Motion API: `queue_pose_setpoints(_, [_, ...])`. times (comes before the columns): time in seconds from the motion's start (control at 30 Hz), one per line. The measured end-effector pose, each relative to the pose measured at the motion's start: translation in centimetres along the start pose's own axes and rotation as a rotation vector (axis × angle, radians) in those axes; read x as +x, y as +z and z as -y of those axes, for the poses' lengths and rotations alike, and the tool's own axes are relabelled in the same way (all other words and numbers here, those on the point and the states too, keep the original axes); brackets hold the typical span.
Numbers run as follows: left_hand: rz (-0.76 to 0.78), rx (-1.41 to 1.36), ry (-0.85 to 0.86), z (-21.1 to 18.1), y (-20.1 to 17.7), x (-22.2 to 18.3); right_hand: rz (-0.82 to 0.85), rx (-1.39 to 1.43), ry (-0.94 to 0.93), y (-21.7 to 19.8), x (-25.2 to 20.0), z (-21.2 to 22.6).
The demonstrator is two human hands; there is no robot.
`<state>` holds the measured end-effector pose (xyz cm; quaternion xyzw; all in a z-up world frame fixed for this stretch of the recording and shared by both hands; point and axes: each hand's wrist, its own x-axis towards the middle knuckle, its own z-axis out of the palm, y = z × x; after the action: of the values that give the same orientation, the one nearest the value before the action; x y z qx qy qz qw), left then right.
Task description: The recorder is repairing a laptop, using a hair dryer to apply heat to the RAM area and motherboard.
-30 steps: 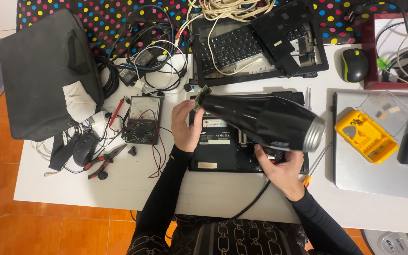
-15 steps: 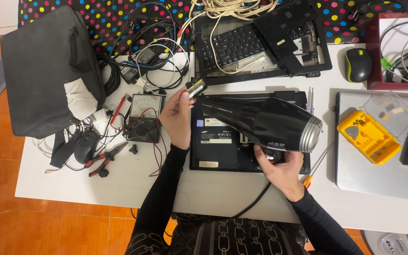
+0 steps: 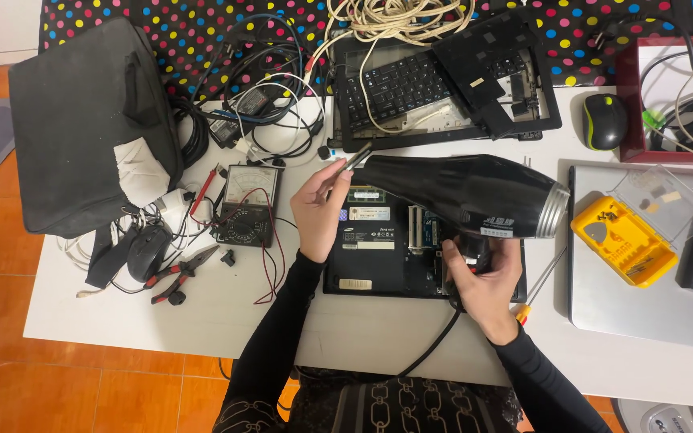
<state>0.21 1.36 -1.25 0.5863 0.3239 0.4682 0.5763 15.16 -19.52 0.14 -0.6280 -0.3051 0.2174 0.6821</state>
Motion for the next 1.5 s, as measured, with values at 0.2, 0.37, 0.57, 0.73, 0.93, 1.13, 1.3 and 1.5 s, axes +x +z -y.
queue_pose_setpoints(0.2, [0.02, 0.148, 0.117, -0.7, 0.2, -0.3, 0.018, -0.178, -0.15, 0.1, -0.4, -0.5])
queue_pose_setpoints(0.37, [0.012, 0.18, 0.105, -0.1, 0.2, -0.3, 0.064, -0.174, -0.156, 0.3, -0.6, -0.8])
queue_pose_setpoints(0.57, [0.04, 0.133, 0.116, 0.5, 0.1, -0.3, 0.049, -0.208, -0.202, 0.4, -0.5, -0.5])
queue_pose_setpoints(0.73, [0.031, 0.167, 0.112, 0.3, 0.4, -0.3, 0.035, -0.058, -0.008, 0.3, 0.2, 0.6])
queue_pose_setpoints(0.93, [0.079, 0.115, 0.121, 0.1, 0.4, -0.7, -0.022, -0.066, -0.047, 0.3, 0.1, 0.4])
queue_pose_setpoints(1.13, [0.065, 0.139, 0.144, 0.0, 0.4, -0.7, -0.039, -0.11, -0.06, 0.3, 0.1, 0.6])
queue_pose_setpoints(1.3, [0.013, 0.114, 0.12, 0.0, 0.4, -0.5, -0.036, 0.016, -0.003, 0.1, 0.4, 0.9])
queue_pose_setpoints(1.5, [-0.088, 0.138, 0.192, -0.4, 0.1, 0.2, -0.283, 0.276, 0.045, -0.9, 1.9, 2.3])
